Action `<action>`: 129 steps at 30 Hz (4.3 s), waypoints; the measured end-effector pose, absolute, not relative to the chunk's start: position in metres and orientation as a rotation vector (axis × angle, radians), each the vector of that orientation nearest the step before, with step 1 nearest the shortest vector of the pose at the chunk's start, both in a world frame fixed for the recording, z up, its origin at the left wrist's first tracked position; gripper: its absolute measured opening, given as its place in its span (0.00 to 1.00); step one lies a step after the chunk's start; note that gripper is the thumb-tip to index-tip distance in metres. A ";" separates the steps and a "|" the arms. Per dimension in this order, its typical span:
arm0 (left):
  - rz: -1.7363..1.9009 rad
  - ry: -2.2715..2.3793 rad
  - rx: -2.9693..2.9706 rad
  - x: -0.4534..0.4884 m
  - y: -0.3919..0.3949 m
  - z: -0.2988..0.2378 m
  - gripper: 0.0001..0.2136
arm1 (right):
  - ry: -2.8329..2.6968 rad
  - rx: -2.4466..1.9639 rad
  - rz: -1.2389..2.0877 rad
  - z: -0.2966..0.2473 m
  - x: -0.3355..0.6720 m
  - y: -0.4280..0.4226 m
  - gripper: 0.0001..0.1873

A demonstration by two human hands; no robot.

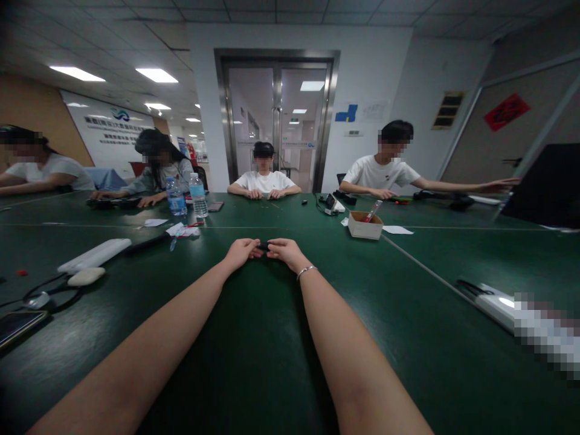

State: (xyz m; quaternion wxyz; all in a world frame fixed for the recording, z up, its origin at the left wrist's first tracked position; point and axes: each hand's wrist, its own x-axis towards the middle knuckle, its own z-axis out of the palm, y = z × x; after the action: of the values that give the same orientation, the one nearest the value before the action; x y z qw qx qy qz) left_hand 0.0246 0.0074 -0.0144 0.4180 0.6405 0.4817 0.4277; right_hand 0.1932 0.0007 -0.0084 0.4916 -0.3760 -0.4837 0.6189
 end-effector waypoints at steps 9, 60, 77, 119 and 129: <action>1.068 1.234 1.608 0.022 0.013 -0.020 0.20 | -1.167 -0.902 1.505 -0.006 0.190 -0.002 0.10; 1.132 1.192 1.643 0.028 -0.004 -0.007 0.06 | -1.229 -0.962 1.529 -0.003 0.187 -0.002 0.06; 1.146 1.206 1.731 0.023 0.009 -0.018 0.14 | -1.312 -0.927 1.549 -0.002 0.191 -0.003 0.12; 1.085 1.229 1.631 0.026 0.006 -0.008 0.11 | -1.275 -0.949 1.514 -0.001 0.187 -0.004 0.03; 1.086 1.244 1.706 0.025 0.006 -0.009 0.11 | -1.285 -0.950 1.513 -0.003 0.188 -0.002 0.03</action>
State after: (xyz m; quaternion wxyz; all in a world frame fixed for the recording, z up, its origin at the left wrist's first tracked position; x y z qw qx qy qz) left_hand 0.0245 0.0058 -0.0090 0.3741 0.6663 0.4858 0.4243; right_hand 0.1880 -0.0023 -0.0027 0.4531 -0.3846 -0.5206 0.6130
